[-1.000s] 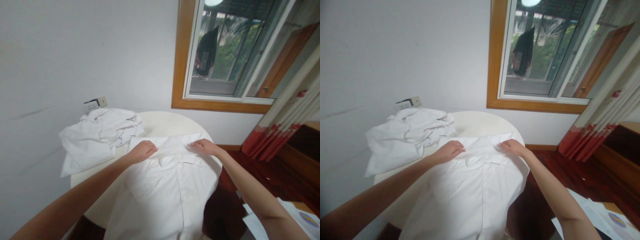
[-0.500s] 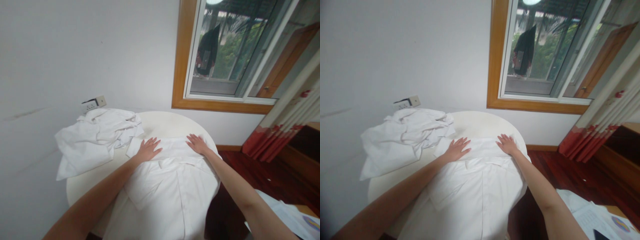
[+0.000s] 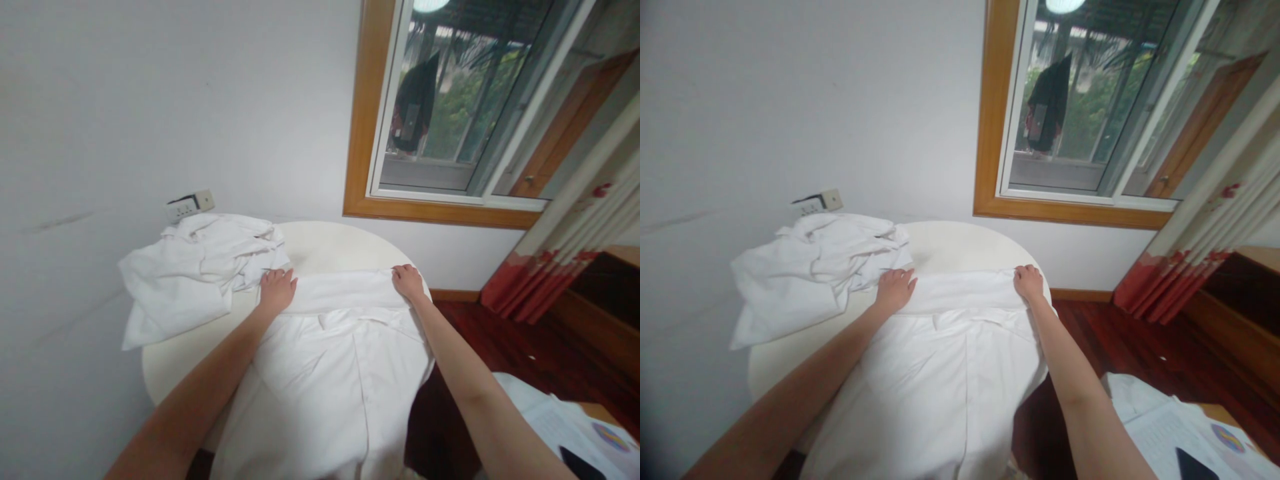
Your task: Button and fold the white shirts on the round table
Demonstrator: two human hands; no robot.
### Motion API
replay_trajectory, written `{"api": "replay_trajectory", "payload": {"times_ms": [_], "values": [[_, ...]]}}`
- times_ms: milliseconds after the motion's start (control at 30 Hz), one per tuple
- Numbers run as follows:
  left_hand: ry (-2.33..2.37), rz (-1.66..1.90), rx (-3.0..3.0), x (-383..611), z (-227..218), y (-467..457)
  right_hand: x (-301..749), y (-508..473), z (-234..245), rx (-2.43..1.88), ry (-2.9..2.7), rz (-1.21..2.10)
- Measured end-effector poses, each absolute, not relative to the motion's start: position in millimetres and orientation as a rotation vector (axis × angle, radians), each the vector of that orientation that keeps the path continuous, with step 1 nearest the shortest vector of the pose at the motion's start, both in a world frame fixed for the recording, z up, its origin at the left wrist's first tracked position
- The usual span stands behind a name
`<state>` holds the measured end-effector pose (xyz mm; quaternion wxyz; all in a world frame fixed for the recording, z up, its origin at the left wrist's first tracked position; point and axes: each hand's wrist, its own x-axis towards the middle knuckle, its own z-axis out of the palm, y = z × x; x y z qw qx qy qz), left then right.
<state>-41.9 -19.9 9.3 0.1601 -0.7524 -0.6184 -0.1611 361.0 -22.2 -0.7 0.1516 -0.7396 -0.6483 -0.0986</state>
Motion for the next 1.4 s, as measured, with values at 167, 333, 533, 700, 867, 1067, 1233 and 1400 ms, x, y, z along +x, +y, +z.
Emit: {"api": "replay_trajectory", "payload": {"times_ms": [167,333,533,700,867,1067,1233,1400], "values": [[-1.613,-0.245,-2.228,-53,38,-21,362,-34,14,-2.137,-2.013,-0.443],[-1.498,0.004,-2.482,-59,83,-22,375,-50,49,-1.996,-2.375,-0.564],[-1.6,0.307,-2.594,-64,137,-11,393,-39,106,-1.997,-2.461,-0.527],[-1.644,0.113,-2.355,-52,159,24,385,-1,131,-2.15,-2.203,-0.437],[-1.495,-0.36,-2.117,-35,140,54,366,27,119,-2.194,-1.838,-0.539],[-1.466,-0.458,-2.268,-10,53,42,344,28,52,-2.069,-2.051,-0.248],[-1.675,-0.339,-2.45,-3,-8,27,331,14,-1,-2.074,-2.249,0.024],[-1.701,-0.334,-2.451,-5,-6,27,333,5,-4,-2.021,-2.237,0.025]]}}
